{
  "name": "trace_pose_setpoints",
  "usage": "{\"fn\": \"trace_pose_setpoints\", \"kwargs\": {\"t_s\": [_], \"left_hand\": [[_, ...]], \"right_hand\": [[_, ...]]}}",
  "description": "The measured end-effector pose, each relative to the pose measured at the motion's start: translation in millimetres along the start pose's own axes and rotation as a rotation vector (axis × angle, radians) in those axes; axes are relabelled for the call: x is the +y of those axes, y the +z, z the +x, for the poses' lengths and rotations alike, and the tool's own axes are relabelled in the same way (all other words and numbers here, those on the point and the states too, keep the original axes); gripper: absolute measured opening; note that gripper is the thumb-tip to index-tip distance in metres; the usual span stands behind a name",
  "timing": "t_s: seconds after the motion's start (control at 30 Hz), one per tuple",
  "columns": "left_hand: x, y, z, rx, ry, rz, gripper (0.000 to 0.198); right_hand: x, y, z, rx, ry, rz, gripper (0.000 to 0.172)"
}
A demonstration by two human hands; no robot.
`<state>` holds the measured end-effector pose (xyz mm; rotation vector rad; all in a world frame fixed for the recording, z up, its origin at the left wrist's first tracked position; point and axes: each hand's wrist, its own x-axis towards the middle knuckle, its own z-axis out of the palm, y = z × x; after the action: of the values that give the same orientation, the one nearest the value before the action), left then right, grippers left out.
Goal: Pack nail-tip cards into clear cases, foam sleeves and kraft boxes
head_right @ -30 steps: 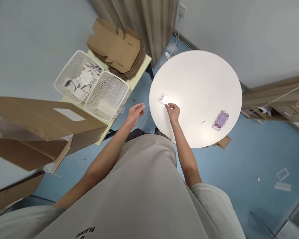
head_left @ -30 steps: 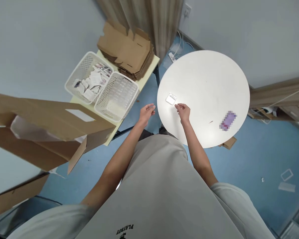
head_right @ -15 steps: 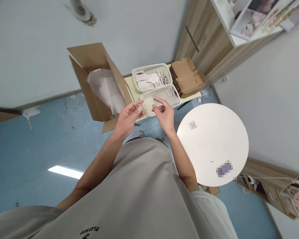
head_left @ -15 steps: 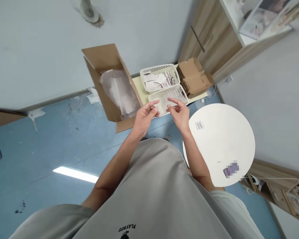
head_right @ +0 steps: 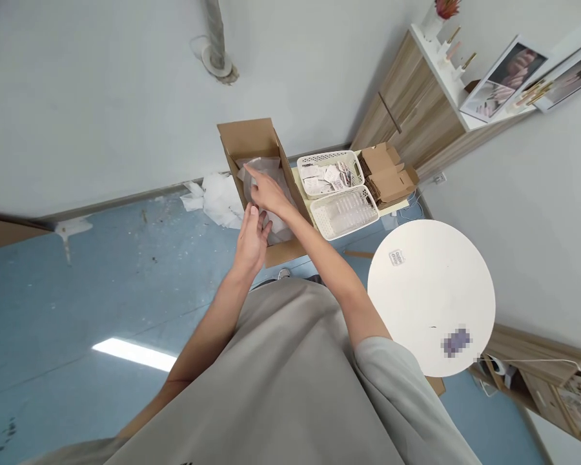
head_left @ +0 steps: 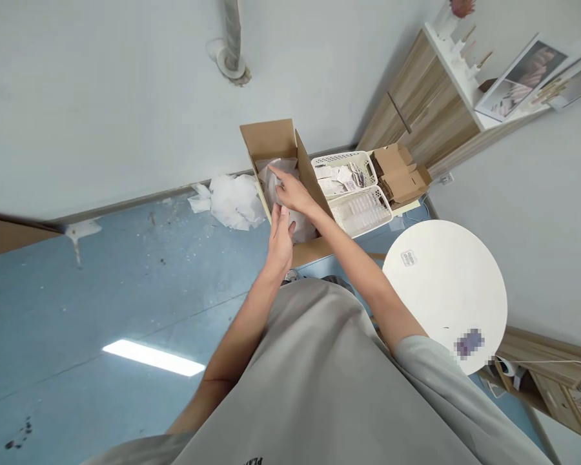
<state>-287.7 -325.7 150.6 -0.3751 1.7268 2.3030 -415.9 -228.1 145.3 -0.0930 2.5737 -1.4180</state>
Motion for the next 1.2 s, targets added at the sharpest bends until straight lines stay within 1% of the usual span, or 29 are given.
{"fn": "trace_pose_setpoints", "kwargs": {"t_s": [0.07,0.1,0.17,0.23,0.33,0.4,0.47,0.53,0.63,0.7,0.77,0.87,0.93,1.0,1.1,1.17,1.2], "left_hand": [[2.1,-3.9,0.2,-0.012,-0.017,0.011,0.068],[3.0,-5.3,0.0,-0.023,-0.022,0.016,0.07],[4.3,-7.4,-1.0,-0.045,-0.029,0.023,0.074],[5.0,-8.6,-2.5,-0.066,-0.037,0.023,0.077],[6.2,-8.1,-4.7,-0.089,-0.051,-0.008,0.079],[8.8,-5.5,-5.9,-0.116,-0.061,-0.044,0.079],[13.8,-1.4,-6.2,-0.167,-0.063,-0.084,0.079],[20.7,4.3,-4.7,-0.24,-0.043,-0.116,0.078],[30.6,17.3,2.8,-0.353,0.005,-0.103,0.073],[33.6,30.9,10.0,-0.413,0.009,-0.051,0.067],[32.7,49.5,15.6,-0.465,-0.011,0.009,0.061],[25.1,85.5,13.9,-0.541,-0.054,0.011,0.056],[17.0,111.6,4.3,-0.572,-0.103,-0.078,0.055],[6.4,136.5,-9.9,-0.568,-0.173,-0.186,0.054],[-16.1,169.7,-32.8,-0.524,-0.265,-0.255,0.058],[-36.3,189.6,-45.4,-0.517,-0.299,-0.225,0.057],[-48.0,199.2,-50.4,-0.531,-0.307,-0.194,0.056]], "right_hand": [[5.1,13.0,29.1,-0.051,0.052,-0.032,0.057],[6.7,17.6,38.5,-0.063,0.085,-0.054,0.055],[7.0,21.4,47.4,-0.057,0.145,-0.098,0.048],[3.9,17.2,46.1,-0.005,0.145,-0.121,0.042],[-5.5,-5.4,34.8,0.102,0.034,-0.1,0.041],[-13.1,-29.4,23.3,0.168,-0.071,-0.042,0.038],[-20.6,-57.6,5.4,0.227,-0.175,0.041,0.033],[-26.6,-86.6,-22.2,0.283,-0.221,0.101,0.037],[-29.7,-125.4,-81.2,0.398,-0.247,0.176,0.045],[-25.2,-144.9,-126.9,0.496,-0.211,0.209,0.048],[-14.4,-158.3,-172.4,0.613,-0.141,0.227,0.048],[13.4,-166.8,-235.2,0.823,-0.038,0.233,0.051],[37.1,-166.1,-273.8,0.968,0.019,0.254,0.05],[61.6,-162.3,-310.9,1.097,0.081,0.29,0.048],[95.2,-155.5,-364.4,1.256,0.189,0.336,0.05],[115.7,-154.0,-396.9,1.338,0.252,0.361,0.053],[126.1,-154.9,-411.8,1.368,0.276,0.374,0.055]]}}
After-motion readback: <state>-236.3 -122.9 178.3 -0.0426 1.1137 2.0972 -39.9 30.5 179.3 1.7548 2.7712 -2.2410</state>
